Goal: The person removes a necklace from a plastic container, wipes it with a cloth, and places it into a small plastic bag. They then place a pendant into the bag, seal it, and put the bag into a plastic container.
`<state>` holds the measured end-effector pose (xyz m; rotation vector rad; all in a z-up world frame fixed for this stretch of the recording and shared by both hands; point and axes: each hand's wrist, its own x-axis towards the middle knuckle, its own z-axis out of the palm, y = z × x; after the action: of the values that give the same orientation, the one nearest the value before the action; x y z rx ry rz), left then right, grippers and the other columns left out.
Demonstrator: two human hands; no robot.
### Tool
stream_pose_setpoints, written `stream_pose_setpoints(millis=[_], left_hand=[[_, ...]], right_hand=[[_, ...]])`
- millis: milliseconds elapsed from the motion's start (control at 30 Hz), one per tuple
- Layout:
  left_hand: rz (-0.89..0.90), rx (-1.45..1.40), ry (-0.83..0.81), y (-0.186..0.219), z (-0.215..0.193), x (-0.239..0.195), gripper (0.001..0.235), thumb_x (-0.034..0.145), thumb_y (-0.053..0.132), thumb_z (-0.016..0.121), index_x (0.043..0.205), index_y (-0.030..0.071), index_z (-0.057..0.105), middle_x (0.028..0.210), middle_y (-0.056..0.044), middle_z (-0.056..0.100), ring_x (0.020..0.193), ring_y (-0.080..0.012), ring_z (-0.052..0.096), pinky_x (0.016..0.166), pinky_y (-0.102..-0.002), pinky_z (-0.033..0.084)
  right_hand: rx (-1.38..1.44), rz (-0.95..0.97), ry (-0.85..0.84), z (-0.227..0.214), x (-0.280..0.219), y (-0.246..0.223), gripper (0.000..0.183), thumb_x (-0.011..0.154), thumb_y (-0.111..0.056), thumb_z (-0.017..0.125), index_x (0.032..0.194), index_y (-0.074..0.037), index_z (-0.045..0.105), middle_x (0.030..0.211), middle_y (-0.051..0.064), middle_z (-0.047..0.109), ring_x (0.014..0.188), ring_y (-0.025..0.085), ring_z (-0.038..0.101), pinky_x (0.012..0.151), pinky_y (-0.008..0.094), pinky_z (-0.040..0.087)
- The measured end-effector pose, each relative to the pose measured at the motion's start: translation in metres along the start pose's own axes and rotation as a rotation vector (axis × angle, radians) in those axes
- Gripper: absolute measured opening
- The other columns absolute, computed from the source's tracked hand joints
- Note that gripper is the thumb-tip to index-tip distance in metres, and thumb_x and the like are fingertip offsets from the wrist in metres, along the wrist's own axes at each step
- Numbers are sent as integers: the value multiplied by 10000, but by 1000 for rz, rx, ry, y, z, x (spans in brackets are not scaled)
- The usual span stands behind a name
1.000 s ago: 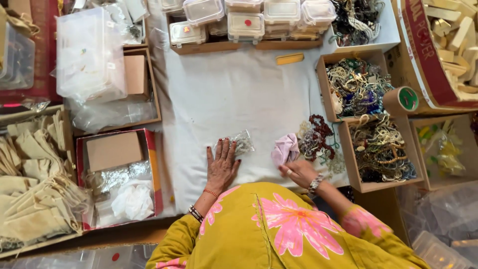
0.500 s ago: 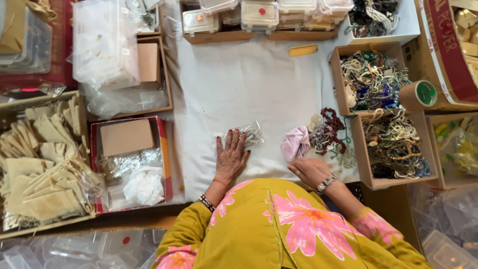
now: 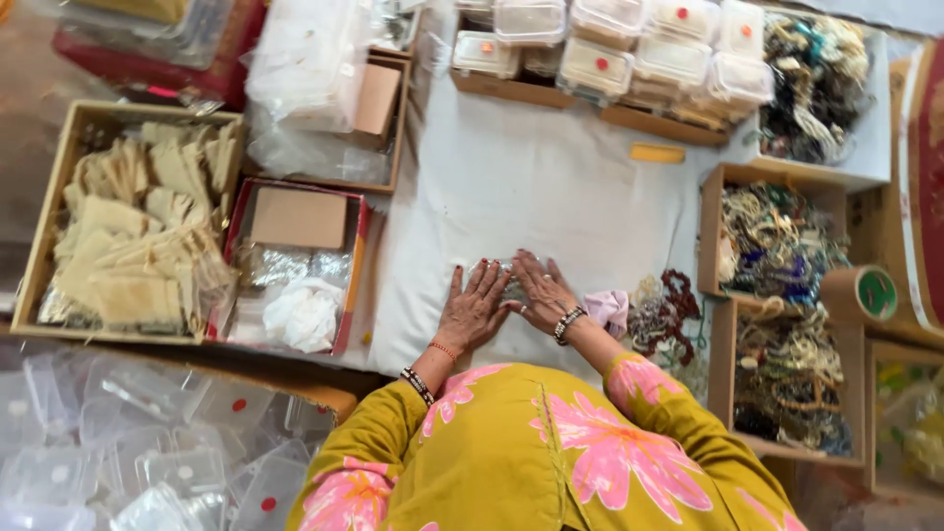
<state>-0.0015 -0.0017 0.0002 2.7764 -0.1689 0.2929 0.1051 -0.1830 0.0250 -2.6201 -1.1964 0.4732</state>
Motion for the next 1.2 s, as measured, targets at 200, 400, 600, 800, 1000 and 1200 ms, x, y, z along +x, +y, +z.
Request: stream_pose_setpoints(millis=[200,400,600,800,1000,1200], left_hand=[[1,58,-29,1,-6,4,770,941,486,575,1606,214,297,1651,-78,326,1543,-279,238,1213,-635,114],[-56,51,-75,8,1,0,751,959,493,572,1601,230,286,1657,-57,326,1560,-261,226,1246,-616,111],[-258,105,6,35,-2,-36,796,931,462,571,1622,221,258,1673,-140,271,1557,-294,188,1211,-582,114],[-470,90,91,46,4,-94,712,958,438,568,1564,142,341,1660,-132,298,1567,-275,209,1245,-586,132],[-508,154,138,54,7,-97,683,965,414,550,1570,156,368,1669,-105,294,1558,-276,217,1243,-594,119],[-522,194,168,56,12,-92,695,970,426,535,1586,169,343,1685,-93,254,1567,-274,185,1238,-604,98]], right_hand=[[-102,41,98,21,-33,23,900,913,-513,594,1584,-51,212,1678,131,209,1568,269,145,1231,581,112],[-126,-24,82,23,-42,37,885,937,-521,561,1593,-51,195,1684,141,193,1572,271,138,1239,566,96],[-177,-103,111,29,-42,47,888,957,-540,517,1605,-32,182,1686,172,154,1567,303,109,1227,572,73],[-210,-141,95,28,-42,53,872,949,-532,513,1599,-44,197,1689,163,159,1569,302,106,1227,585,62],[-229,-159,127,36,-41,59,850,957,-532,499,1589,-34,229,1688,165,183,1573,300,119,1222,612,65],[-179,-188,171,31,-42,56,834,961,-535,490,1585,-35,251,1683,156,204,1567,297,140,1223,612,65]])
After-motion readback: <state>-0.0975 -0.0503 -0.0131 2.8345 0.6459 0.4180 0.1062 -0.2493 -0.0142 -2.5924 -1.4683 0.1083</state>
